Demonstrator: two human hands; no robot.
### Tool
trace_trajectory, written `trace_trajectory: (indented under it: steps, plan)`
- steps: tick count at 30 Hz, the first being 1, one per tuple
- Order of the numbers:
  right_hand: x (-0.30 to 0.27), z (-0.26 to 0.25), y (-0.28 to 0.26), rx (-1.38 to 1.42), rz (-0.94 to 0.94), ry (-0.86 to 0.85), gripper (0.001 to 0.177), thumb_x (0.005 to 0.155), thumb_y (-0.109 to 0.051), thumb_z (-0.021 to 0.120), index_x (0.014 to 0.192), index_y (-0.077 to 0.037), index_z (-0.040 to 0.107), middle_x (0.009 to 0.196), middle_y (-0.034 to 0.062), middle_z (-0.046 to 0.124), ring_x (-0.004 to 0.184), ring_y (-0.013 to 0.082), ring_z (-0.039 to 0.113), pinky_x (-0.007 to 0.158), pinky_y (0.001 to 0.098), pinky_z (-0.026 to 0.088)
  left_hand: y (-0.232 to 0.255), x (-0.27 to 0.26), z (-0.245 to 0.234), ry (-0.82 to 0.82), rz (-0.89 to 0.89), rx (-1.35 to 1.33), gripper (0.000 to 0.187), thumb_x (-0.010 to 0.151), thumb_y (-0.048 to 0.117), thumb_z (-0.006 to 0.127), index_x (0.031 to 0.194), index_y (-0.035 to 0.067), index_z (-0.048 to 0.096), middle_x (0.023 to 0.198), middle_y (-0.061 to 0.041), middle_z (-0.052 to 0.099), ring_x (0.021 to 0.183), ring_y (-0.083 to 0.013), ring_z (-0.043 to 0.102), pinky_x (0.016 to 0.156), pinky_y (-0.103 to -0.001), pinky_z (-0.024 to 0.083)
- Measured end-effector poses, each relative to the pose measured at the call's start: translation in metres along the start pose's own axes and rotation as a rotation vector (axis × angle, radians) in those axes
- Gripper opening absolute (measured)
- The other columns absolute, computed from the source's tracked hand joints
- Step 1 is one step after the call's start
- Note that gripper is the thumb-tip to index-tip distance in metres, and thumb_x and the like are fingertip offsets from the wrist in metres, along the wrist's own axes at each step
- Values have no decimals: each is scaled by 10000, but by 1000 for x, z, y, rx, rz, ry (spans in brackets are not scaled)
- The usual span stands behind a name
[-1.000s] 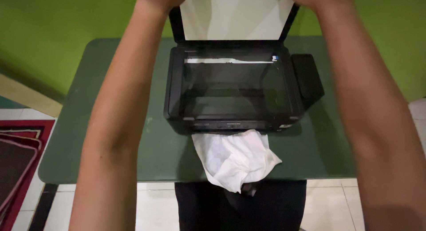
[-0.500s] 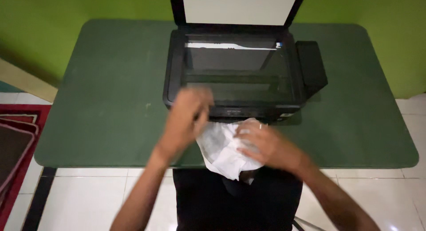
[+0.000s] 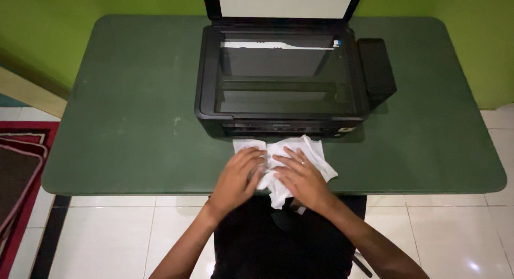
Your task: The person wipes the exterior and interior surfaces of a black printer using a white cloth. They open and close the scanner lid and front cover to clean the glass, internal mechanisms, and paper tray area.
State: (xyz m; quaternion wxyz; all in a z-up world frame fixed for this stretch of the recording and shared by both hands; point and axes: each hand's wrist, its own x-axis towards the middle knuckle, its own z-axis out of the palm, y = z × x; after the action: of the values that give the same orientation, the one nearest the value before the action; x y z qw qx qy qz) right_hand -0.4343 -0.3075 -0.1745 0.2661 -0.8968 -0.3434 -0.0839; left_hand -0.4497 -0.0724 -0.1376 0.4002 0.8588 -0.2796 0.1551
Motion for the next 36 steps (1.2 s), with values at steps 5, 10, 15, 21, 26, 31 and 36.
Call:
trace_trajectory:
  steps: [5,10,15,21,26,31,36]
  plan:
    - [-5,-20,23,638,694,-23,318,1048,-306,567,1218,-86,723,1032,142,787,910,299,755,838,482,609,-11,4,-19,341,-14,-15,71,985,48,622,1018,17,677,1082,-121,718,1101,-296,664,1012,-415,499]
    - [-13,-120,44,1048,726,977,383,1147,-274,502,1392,13,567,1214,150,663,1073,231,692,925,399,605,-36,10,-40,677,-155,-100,94,1023,-4,545,1020,-12,639,1062,-131,678,1026,-244,653,959,-343,509]
    - [-5,-169,33,175,1,1145,539,1175,-276,523,1560,33,307,1474,217,488,1369,306,582,1181,483,544,-65,13,-38,788,-215,-192,111,1074,7,518,1031,-35,611,1052,-111,649,1016,-211,616,1011,-330,479]
    - [41,-125,38,-141,267,474,383,1130,-174,482,1481,-26,519,1528,190,542,1497,405,474,1184,479,471,-89,5,-19,867,-349,-341,138,1078,38,504,1010,-24,607,1031,-67,639,970,-155,596,914,-282,486]
    - [50,-117,69,-143,339,358,420,1121,-206,463,1511,-53,502,1608,165,479,1545,377,402,1263,469,316,-101,0,-18,857,-388,-379,145,1081,56,511,988,2,608,1009,-48,627,911,-125,570,845,-264,476]
    - [93,-128,117,-179,501,90,617,1082,-373,380,1601,-46,314,1680,153,279,1553,382,208,1245,465,163,-104,0,-14,844,-377,-364,156,1083,67,512,971,13,605,965,-33,611,865,-106,540,790,-252,452]
    - [155,-137,145,-195,557,18,633,1064,-399,334,1598,-65,279,1691,112,212,1555,374,136,1234,435,157,-106,-1,-11,774,-484,-596,141,1098,96,495,1001,35,577,866,-13,565,779,-91,486,719,-246,419]
